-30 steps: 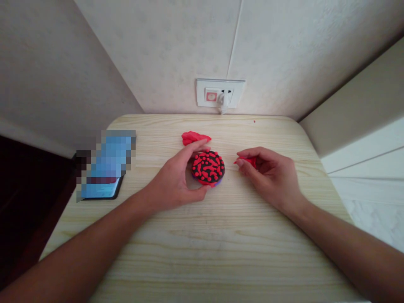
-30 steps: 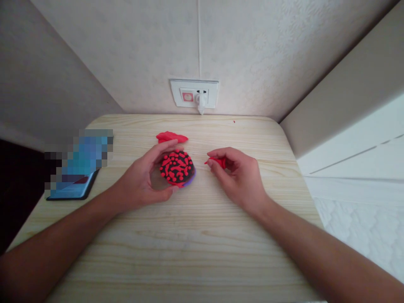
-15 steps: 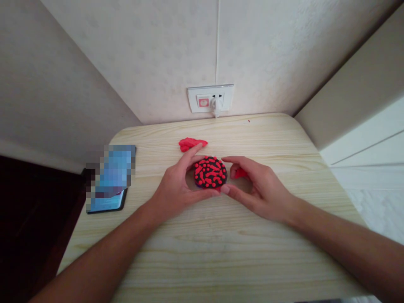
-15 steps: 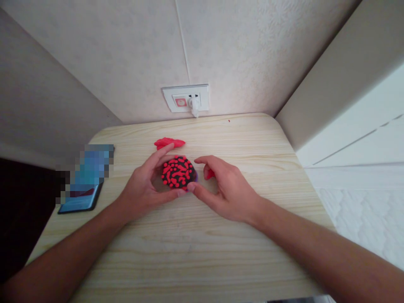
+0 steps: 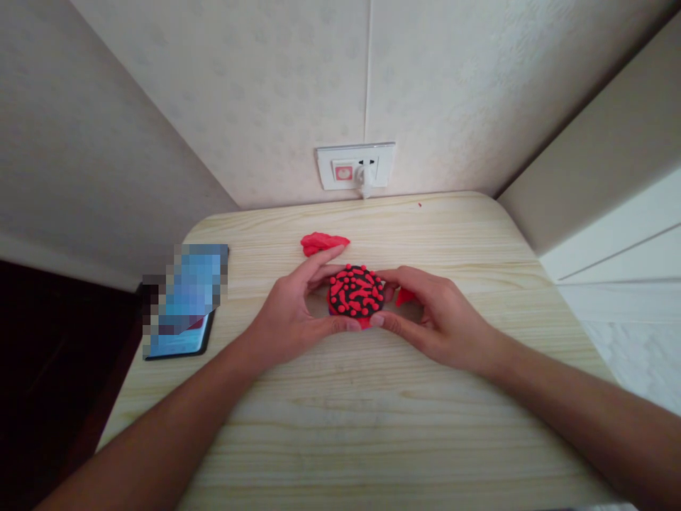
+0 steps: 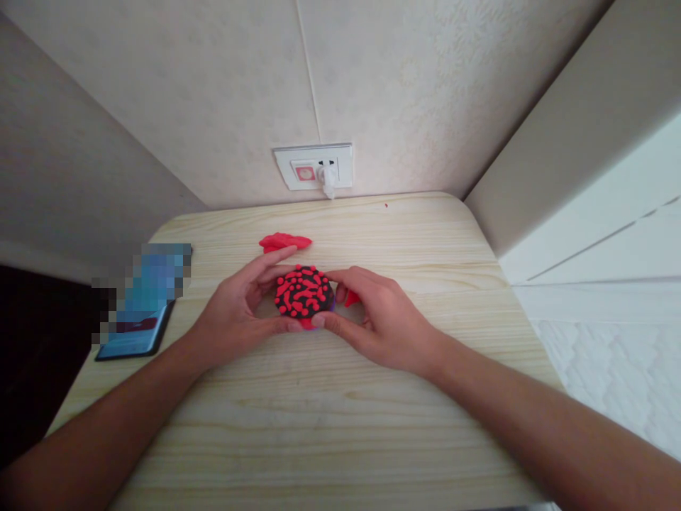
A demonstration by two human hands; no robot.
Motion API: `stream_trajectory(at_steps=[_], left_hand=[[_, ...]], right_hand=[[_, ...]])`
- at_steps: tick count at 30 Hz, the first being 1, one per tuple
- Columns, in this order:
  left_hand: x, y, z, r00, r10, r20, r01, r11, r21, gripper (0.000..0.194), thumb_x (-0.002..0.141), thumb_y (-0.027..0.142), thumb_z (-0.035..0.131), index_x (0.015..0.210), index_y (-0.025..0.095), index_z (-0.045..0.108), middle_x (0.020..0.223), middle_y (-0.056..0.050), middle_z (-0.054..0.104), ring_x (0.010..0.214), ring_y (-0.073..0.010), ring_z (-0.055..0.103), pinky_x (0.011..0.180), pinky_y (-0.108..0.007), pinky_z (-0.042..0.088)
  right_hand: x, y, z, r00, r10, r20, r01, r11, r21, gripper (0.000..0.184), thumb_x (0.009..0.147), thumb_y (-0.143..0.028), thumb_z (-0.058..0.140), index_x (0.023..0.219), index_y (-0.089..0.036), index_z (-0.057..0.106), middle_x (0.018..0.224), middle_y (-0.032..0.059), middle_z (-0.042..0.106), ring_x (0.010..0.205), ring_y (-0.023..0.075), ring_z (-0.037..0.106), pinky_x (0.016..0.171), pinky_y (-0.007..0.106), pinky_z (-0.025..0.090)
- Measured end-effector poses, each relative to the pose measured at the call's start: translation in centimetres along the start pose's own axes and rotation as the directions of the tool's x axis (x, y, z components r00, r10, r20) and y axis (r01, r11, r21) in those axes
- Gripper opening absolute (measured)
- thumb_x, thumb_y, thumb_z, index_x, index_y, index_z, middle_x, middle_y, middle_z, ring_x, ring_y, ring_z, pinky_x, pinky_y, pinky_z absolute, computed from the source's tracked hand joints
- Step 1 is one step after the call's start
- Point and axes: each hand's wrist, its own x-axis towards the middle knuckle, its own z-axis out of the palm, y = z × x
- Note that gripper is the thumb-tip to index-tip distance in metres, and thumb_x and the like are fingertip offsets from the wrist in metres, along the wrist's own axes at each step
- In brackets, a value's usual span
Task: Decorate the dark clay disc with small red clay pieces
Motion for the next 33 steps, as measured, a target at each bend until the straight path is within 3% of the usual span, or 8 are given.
stream_trajectory(at_steps=[6,11,17,25,33], left_hand=[[0.12,0.16,0.47,0.999,-0.018,-0.044,0.019,1.000,0.022,0.096,0.066,0.032,0.098,0.148,0.023,0.050,0.136,-0.014,0.070,0.126,-0.0303,0.067,0.112,-0.047,0.053],[-0.15,-0.15,0.43,0.998,0.035,-0.044,-0.032,0.997,0.073,0.089,0.073,0.034,0.094,0.150,0.025,0.050,0.145,-0.015,0.064,0.131,-0.0324,0.064,0.111,-0.048,0.054],[-0.12,-0.38,0.20,0.999,0.028,-0.028,-0.027,0.999,0.020,0.100,0.063,0.033,0.100,0.150,0.027,0.051,0.150,-0.015,0.061,0.136,-0.0351,0.060,0.115,-0.051,0.052],[-0.13,-0.10,0.63,0.998,0.003,-0.068,-0.008,0.997,-0.075,0.092,0.066,0.027,0.099,0.146,0.023,0.055,0.140,-0.014,0.069,0.128,-0.0320,0.067,0.111,-0.046,0.055],[-0.04,-0.06,0.54,0.999,0.030,-0.028,-0.034,0.992,-0.123,0.099,0.063,0.023,0.100,0.148,0.023,0.051,0.135,-0.013,0.071,0.132,-0.0322,0.064,0.110,-0.044,0.056]], right_hand=[[0.18,-0.02,-0.11,1.000,-0.012,-0.005,0.012,0.999,-0.035,0.037,0.097,-0.036,0.069,0.130,-0.018,0.065,0.100,0.0080,0.073,0.082,0.0210,0.065,0.072,0.033,0.052],[0.26,-0.08,0.08,1.000,0.003,-0.018,-0.003,1.000,0.008,0.049,0.091,-0.044,0.077,0.130,-0.019,0.065,0.111,0.0097,0.075,0.090,0.0235,0.069,0.077,0.035,0.055],[0.21,-0.12,0.14,0.998,0.056,-0.022,-0.054,0.995,0.080,0.046,0.092,-0.045,0.076,0.130,-0.020,0.067,0.114,0.0095,0.076,0.095,0.0238,0.071,0.080,0.034,0.057],[0.32,-0.02,-0.01,0.998,0.057,-0.020,-0.055,0.992,0.115,0.055,0.085,-0.044,0.084,0.129,-0.018,0.067,0.115,0.0098,0.075,0.094,0.0243,0.070,0.081,0.035,0.057],[0.46,-0.45,0.03,0.995,0.098,-0.011,-0.094,0.977,0.193,0.045,0.087,-0.037,0.081,0.125,-0.015,0.067,0.108,0.0084,0.075,0.090,0.0221,0.071,0.077,0.032,0.057]])
